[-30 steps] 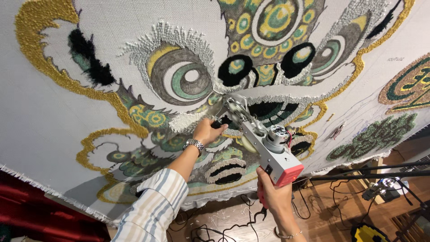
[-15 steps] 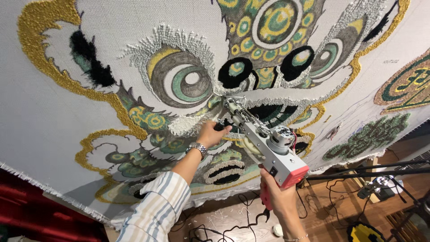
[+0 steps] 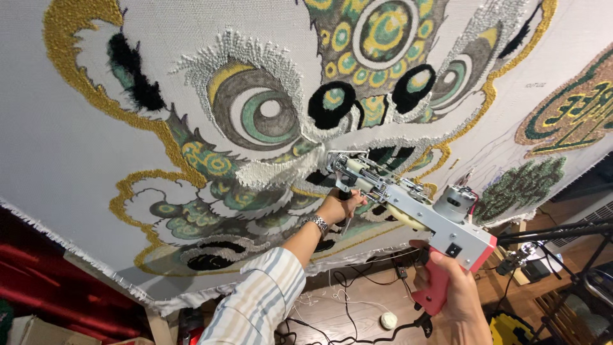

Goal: The person uses a handheld electric tufting gun to apply white yarn into a stretched canvas featuring a pre-printed design of a stylized lion head. The operator guides the tool along the contours of the design, creating a textured pile of yarn on the fabric surface.

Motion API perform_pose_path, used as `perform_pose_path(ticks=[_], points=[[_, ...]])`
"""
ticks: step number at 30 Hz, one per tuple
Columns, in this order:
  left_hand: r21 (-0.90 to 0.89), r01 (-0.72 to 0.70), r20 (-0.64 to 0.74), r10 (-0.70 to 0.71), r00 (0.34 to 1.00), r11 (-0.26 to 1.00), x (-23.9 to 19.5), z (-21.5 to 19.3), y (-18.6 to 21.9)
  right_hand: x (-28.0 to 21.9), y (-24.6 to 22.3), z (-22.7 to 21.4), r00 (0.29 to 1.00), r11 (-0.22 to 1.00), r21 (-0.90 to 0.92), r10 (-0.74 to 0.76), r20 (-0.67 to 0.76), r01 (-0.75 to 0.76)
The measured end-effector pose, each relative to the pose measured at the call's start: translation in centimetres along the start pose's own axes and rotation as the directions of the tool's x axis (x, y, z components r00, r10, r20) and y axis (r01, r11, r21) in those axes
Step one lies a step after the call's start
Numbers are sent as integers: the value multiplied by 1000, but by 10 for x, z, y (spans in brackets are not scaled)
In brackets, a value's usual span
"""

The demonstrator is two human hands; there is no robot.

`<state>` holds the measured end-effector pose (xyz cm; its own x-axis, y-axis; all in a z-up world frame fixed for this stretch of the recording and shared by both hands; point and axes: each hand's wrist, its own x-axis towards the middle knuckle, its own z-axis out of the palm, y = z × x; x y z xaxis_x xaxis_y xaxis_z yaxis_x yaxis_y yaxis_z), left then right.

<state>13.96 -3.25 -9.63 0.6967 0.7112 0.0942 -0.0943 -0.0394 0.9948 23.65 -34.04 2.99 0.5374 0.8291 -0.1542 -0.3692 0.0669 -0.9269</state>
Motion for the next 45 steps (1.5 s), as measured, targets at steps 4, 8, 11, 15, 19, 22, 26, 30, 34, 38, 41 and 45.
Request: perform_pose_path(ticks=[4, 8, 11, 15, 19, 22, 26, 30, 34, 38, 41, 45], points=[[-23, -142, 13, 142, 990, 990, -6, 12, 20, -7, 4, -18, 999, 998, 58, -12, 42, 10], [100, -86, -13, 88, 996, 991, -24, 10, 45, -3, 15, -26, 994, 993, 115, -51, 95, 40], [191, -6, -36, 13, 999, 982, -41, 8, 52, -2, 27, -30, 995, 993, 105, -58, 79, 50], [-80, -328, 11, 330, 944, 941, -54, 2, 49, -8, 43, -33, 997, 996, 74, -62, 52, 59], [156, -138, -342, 184, 921, 978, -65, -27, 46, -15, 54, -39, 1000, 995, 103, -2, -8, 2], [418, -102, -529, 332, 781, 903, -56, -54, 58, -18, 54, -42, 999, 997, 68, -30, 16, 29], [641, -98, -557, 550, 622, 761, -36, -68, 73, -19, 52, -36, 1000, 997, 83, -7, -14, 8], [672, 27, -587, 510, 628, 741, -24, -71, 76, -21, 49, -31, 999, 996, 86, 23, -35, -19], [658, 113, -626, 458, 632, 744, -16, -70, 76, -23, 52, -32, 998, 995, 81, -54, -43, 57], [670, 116, -621, 468, 629, 734, -16, -70, 73, -22, 54, -29, 995, 995, 68, -70, -69, 75], [716, 44, -570, 547, 613, 697, -20, -70, 68, -20, 55, -27, 996, 997, 63, -38, -76, 43], [737, 1, -504, 549, 667, 676, -24, -74, 62, -15, 54, -24, 998, 998, 55, 12, -65, -9]])
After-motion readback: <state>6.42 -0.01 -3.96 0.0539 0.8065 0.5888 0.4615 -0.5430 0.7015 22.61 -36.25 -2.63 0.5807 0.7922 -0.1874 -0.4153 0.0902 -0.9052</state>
